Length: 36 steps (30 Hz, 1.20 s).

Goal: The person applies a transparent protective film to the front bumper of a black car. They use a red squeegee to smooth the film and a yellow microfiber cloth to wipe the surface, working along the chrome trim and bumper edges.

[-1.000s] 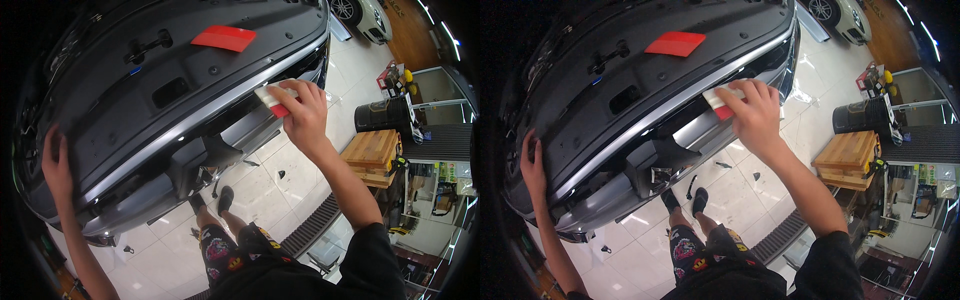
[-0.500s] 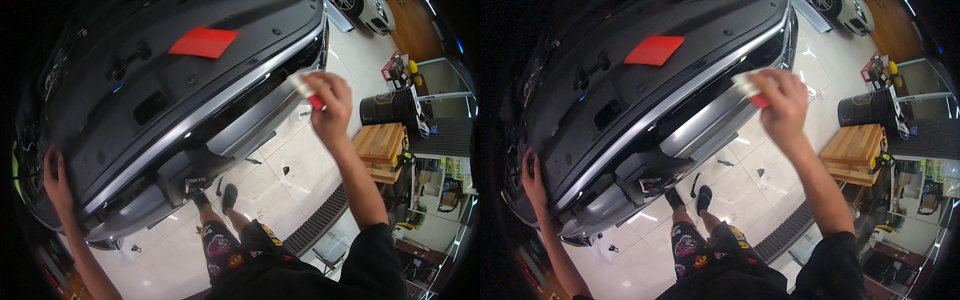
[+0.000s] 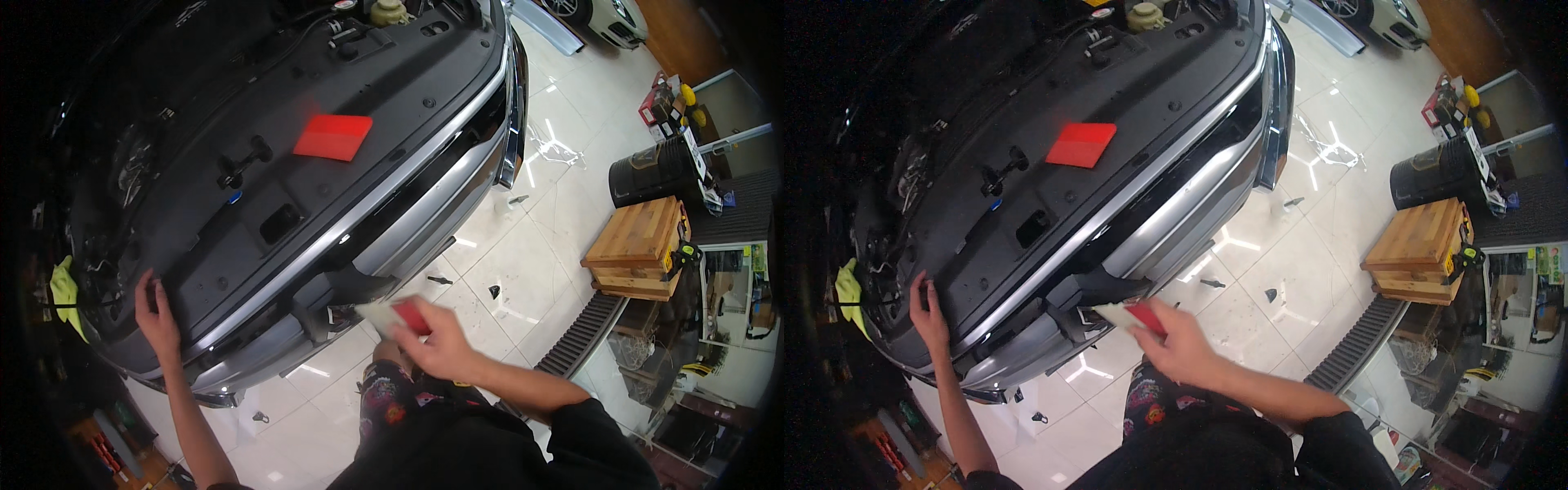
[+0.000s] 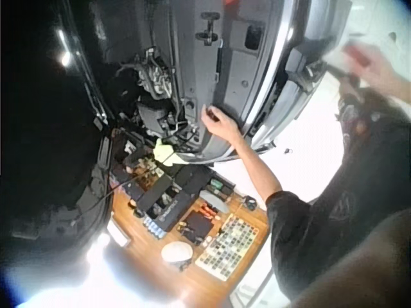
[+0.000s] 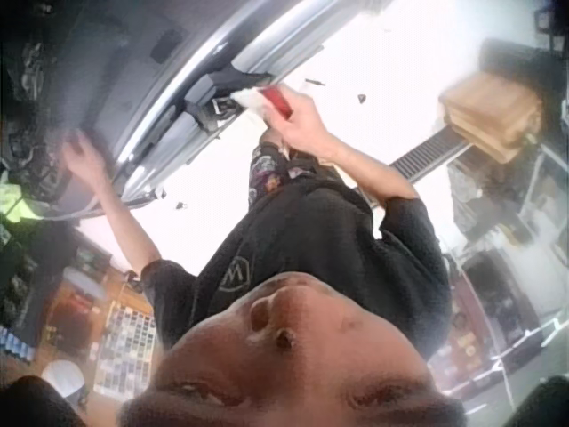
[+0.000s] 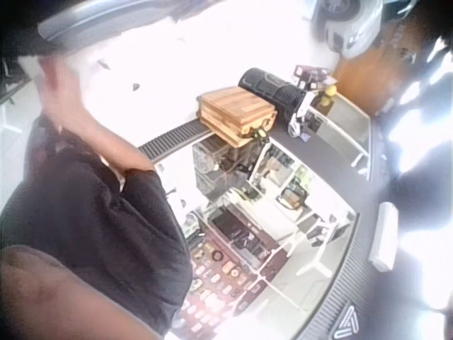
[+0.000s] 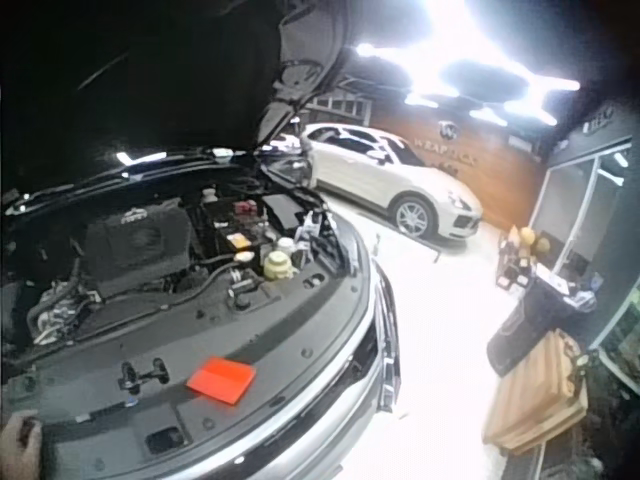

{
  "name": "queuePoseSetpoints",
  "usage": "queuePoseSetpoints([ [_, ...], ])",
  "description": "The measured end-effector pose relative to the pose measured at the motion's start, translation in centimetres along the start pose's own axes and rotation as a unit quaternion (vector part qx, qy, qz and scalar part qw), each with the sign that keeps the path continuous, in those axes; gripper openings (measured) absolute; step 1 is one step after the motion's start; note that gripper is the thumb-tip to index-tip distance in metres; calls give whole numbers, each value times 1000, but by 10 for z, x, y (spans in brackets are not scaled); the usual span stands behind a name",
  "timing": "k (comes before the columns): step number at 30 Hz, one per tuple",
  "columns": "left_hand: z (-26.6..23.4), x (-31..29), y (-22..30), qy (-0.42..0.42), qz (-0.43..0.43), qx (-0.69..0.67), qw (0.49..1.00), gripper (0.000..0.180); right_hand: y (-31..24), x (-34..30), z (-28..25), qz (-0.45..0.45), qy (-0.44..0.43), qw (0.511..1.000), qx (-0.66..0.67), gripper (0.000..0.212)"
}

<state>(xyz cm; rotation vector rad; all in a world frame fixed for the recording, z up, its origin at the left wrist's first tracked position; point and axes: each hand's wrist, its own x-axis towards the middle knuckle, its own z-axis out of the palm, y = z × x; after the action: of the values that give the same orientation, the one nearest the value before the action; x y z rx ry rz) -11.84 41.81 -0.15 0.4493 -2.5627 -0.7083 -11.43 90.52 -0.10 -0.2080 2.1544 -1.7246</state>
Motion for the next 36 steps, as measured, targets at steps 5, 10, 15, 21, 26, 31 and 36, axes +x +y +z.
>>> queuePoseSetpoints([
  [5,1,-2,11,15,49,52,997,27,13,-30,6,68,-40,997,11,30],
  [10,-5,-4,33,35,141,230,962,24,24,-29,-20,196,-46,955,217,33],
  [15,32,-20,131,103,109,142,978,24,24,-12,-100,139,-173,970,103,29],
  [21,108,-122,287,18,81,-22,996,26,29,4,-182,103,-201,972,63,29],
  [26,160,-189,343,-59,-13,-131,990,25,63,-2,-221,72,-221,972,25,28],
  [31,170,-233,378,-129,-77,-207,967,26,65,-6,-232,166,-256,949,78,28],
  [36,212,-287,318,-307,-138,-112,935,18,86,2,-231,150,-263,951,66,29],
])
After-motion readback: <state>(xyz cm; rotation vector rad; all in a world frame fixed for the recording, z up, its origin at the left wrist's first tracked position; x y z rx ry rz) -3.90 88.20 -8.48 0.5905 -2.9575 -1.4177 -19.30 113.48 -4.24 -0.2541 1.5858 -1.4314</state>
